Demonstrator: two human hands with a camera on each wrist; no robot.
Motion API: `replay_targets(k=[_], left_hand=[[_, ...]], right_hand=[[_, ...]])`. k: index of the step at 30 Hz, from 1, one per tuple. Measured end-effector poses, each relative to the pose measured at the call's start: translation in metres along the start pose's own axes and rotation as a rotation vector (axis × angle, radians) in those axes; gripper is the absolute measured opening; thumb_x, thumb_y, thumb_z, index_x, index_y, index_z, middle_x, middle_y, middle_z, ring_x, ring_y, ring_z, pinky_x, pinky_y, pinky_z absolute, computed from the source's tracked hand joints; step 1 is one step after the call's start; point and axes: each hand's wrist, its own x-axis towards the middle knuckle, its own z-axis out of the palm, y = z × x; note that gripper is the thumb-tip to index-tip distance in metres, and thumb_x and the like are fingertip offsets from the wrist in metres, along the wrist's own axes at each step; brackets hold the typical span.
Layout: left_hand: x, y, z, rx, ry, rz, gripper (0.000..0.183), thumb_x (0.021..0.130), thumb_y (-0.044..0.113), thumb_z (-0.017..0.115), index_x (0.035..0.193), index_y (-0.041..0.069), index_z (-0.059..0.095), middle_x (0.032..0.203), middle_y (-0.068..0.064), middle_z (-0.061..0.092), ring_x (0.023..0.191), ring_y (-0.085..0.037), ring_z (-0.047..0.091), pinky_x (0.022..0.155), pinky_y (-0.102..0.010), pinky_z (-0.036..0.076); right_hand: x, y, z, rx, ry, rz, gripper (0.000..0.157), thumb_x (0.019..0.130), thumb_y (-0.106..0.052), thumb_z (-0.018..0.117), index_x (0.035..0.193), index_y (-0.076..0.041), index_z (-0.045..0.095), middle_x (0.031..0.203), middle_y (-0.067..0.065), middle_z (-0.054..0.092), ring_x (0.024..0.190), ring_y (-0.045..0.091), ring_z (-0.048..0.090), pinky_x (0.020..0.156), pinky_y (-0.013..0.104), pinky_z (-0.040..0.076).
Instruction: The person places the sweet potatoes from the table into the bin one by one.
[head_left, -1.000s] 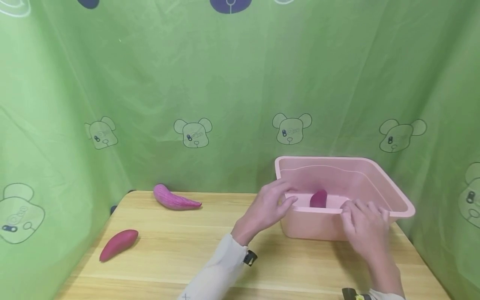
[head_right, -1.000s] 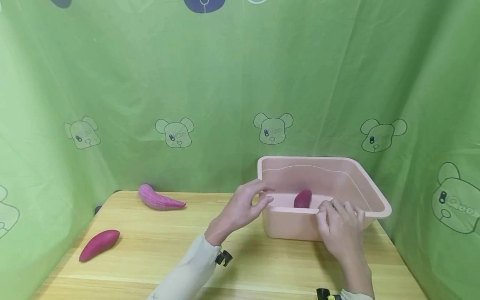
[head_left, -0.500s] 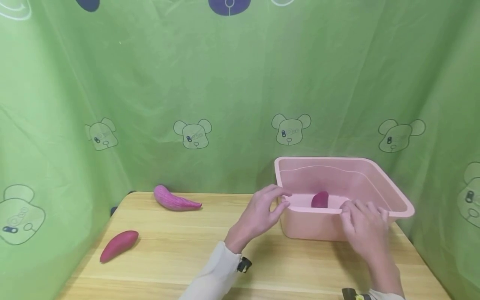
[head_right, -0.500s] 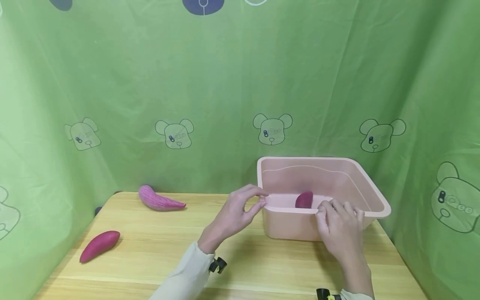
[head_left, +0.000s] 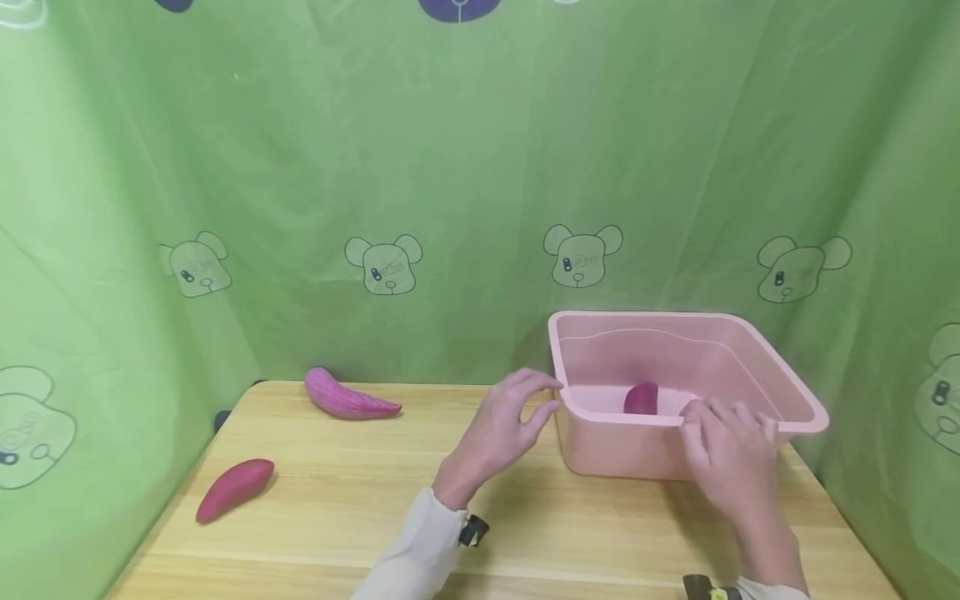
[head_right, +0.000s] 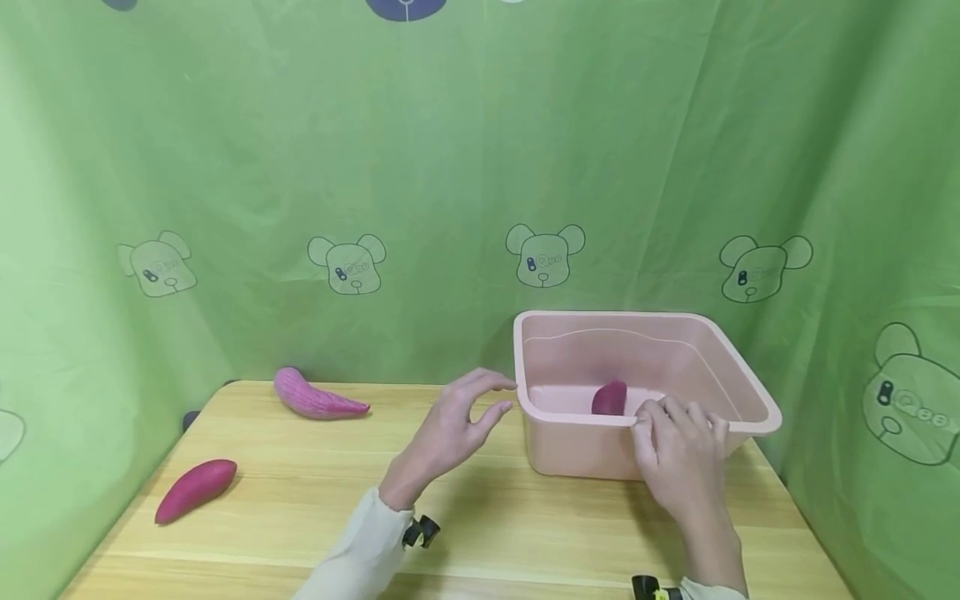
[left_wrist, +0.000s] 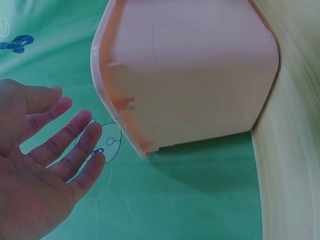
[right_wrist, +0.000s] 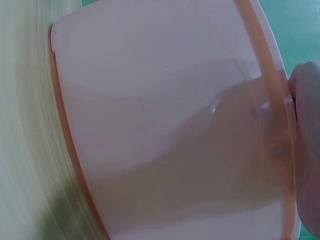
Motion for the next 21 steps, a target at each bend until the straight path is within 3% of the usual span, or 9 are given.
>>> replay_targets(k=[21], left_hand=[[-0.027, -0.028, -0.025, 0.027, 0.060, -0.063, 0.026, 0.100, 0.016, 0.068, 0.125, 0.008, 0.069, 0.125, -0.003, 0.068, 0.120, -0.017, 0.062, 0.107, -0.033, 0.048]], right_hand=[[0.000, -0.001, -0.001, -0.002, -0.004, 0.004, 0.024, 0.103, -0.018, 0.041, 0.093, -0.012, 0.062, 0.090, 0.010, 0.062, 0.082, 0.031, 0.045, 0.085, 0.062, 0.030]])
